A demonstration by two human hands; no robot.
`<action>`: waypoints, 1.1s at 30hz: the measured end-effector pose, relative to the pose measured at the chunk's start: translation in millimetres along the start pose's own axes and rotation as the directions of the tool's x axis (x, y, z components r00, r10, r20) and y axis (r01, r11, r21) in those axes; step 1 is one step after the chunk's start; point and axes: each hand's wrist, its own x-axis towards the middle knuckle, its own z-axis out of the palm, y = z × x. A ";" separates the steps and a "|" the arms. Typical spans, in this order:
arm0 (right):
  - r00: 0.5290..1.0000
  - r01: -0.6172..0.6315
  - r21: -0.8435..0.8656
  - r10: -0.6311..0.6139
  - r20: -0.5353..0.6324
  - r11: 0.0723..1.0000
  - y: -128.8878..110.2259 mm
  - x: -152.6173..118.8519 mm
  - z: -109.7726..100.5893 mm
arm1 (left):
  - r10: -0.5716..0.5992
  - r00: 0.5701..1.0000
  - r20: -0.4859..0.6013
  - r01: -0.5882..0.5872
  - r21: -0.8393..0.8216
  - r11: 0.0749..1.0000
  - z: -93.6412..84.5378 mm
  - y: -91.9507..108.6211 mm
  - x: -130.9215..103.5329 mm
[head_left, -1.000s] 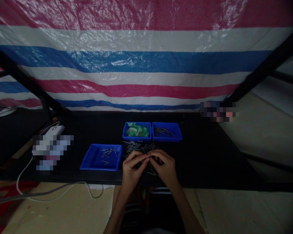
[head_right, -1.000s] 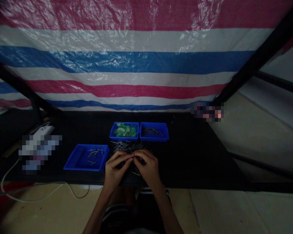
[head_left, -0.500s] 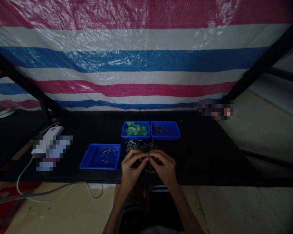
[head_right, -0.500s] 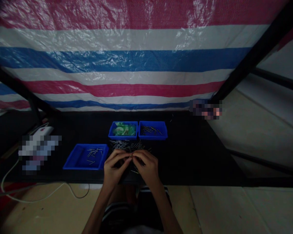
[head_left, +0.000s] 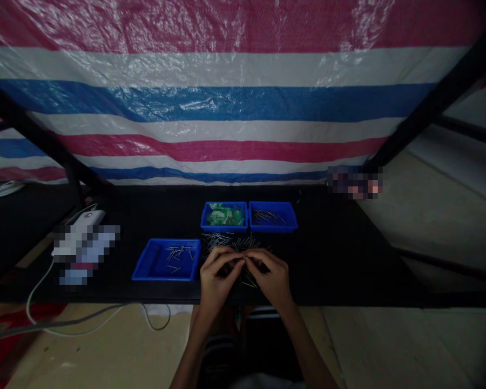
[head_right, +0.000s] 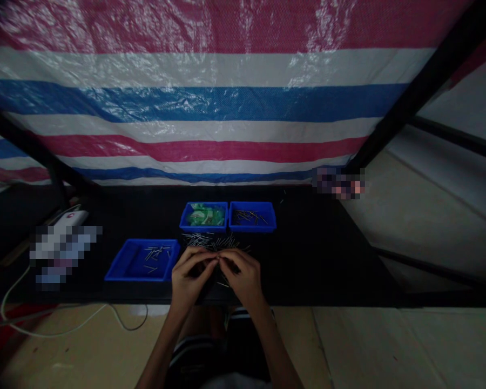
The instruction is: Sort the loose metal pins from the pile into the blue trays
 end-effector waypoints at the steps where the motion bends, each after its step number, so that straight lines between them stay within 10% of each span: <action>1: 1.000 0.000 -0.007 0.000 -0.014 1.000 -2.1 1.2 -0.7 | -0.016 1.000 -0.020 0.016 0.003 1.000 -0.7 1.1 0.6; 10: 0.949 -0.019 -0.347 -0.093 -0.303 0.938 -0.3 65.2 -36.9 | -0.071 0.997 -0.011 0.072 0.040 0.997 -2.0 7.7 3.0; 17: 0.967 -0.053 -0.558 -0.098 -0.237 0.828 7.9 47.6 -50.0 | -0.114 0.994 -0.005 0.114 0.057 0.992 -0.4 4.0 3.3; 23: 0.994 0.017 -0.540 0.042 0.096 0.841 6.2 -8.3 -29.4 | -0.120 0.993 0.020 0.116 0.149 0.982 0.4 -1.4 3.3; 33: 0.980 -0.020 -0.548 0.124 0.153 0.836 12.8 0.2 -21.9 | -0.151 0.988 0.027 0.144 0.172 0.975 4.1 -3.7 4.3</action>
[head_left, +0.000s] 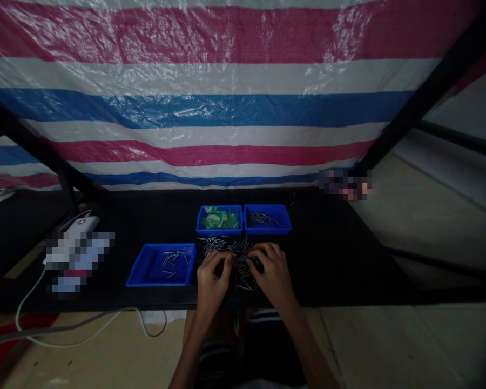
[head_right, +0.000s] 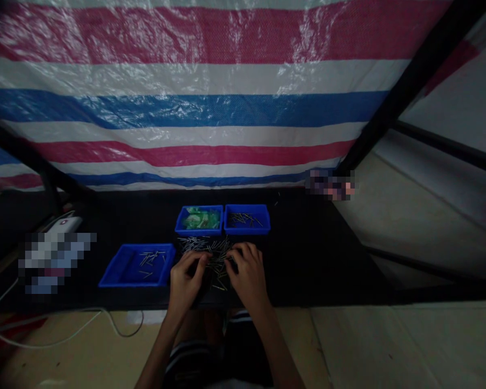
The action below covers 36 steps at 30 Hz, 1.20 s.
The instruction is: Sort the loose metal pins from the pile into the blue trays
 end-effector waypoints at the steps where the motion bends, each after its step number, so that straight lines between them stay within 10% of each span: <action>1: 1.000 0.002 0.004 -0.002 0.004 1.000 -0.7 0.9 0.6 | -0.001 1.000 -0.003 0.001 0.001 1.000 -0.1 -0.1 0.0; 19: 0.985 0.033 0.409 0.040 -0.168 0.912 -19.5 1.7 -0.8 | 0.087 0.996 0.031 -0.085 -0.061 0.994 1.4 6.4 0.7; 36: 0.981 0.104 0.452 -0.016 -0.195 0.886 -26.3 2.3 -1.2 | 0.170 0.973 0.158 -0.169 -0.015 0.985 4.9 0.0 -5.5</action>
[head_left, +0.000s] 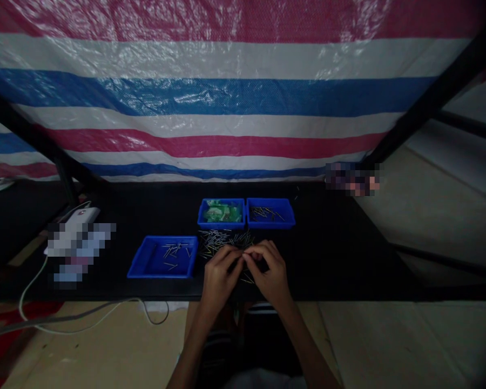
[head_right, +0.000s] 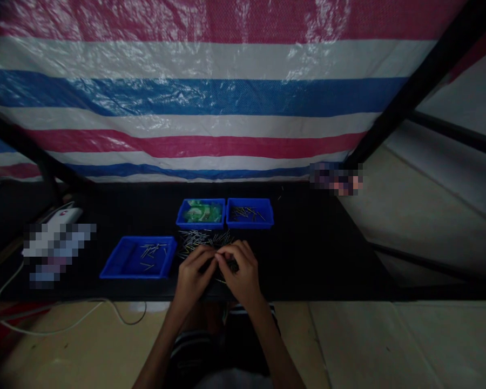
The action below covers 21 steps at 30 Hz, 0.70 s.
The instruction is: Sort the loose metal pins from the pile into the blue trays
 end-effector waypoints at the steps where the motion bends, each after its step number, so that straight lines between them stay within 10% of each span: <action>1: 1.000 0.014 -0.004 -0.014 0.003 1.000 -0.5 0.1 1.0 | -0.003 1.000 -0.005 0.003 -0.013 1.000 -0.5 -0.1 0.5; 21: 0.997 -0.057 0.154 0.048 0.061 0.986 5.3 -0.2 4.1 | -0.033 0.998 -0.044 0.028 -0.120 0.992 -2.7 -2.9 2.1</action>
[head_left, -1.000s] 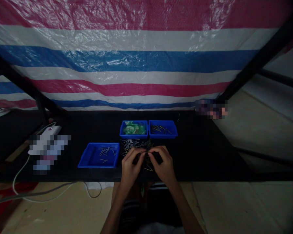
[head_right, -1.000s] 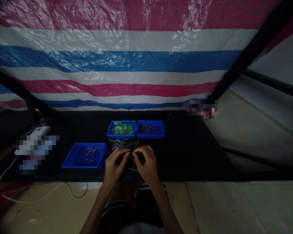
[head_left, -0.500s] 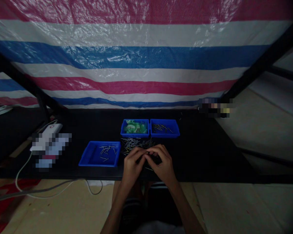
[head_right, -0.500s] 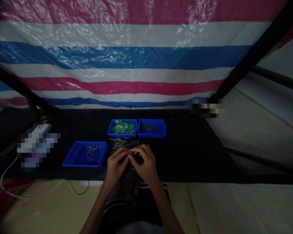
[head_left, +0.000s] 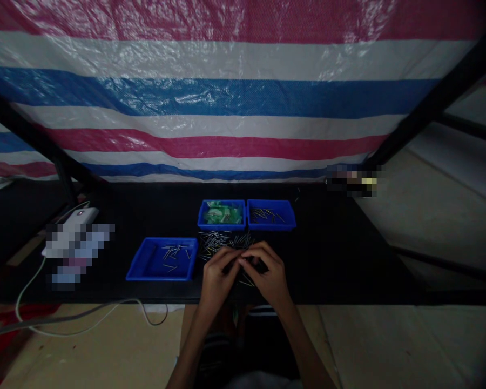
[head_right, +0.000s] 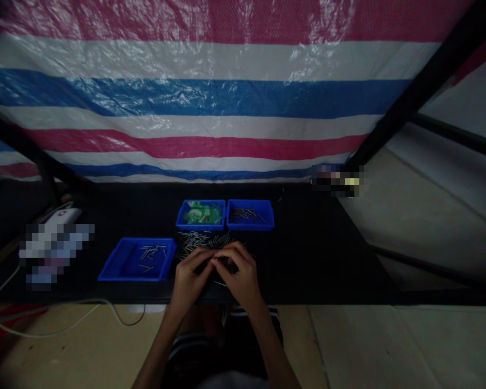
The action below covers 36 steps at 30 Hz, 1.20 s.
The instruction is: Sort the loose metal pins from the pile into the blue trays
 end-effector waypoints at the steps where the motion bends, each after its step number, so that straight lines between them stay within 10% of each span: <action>1: 1.000 -0.003 0.006 0.003 0.003 1.000 0.0 0.0 -0.2 | 0.003 1.000 0.001 -0.003 0.002 1.000 0.0 0.0 -0.1; 36: 0.998 -0.060 -0.012 0.060 0.028 0.998 4.0 -4.4 0.5 | -0.025 0.999 0.022 0.025 -0.013 1.000 -0.4 -1.9 -2.3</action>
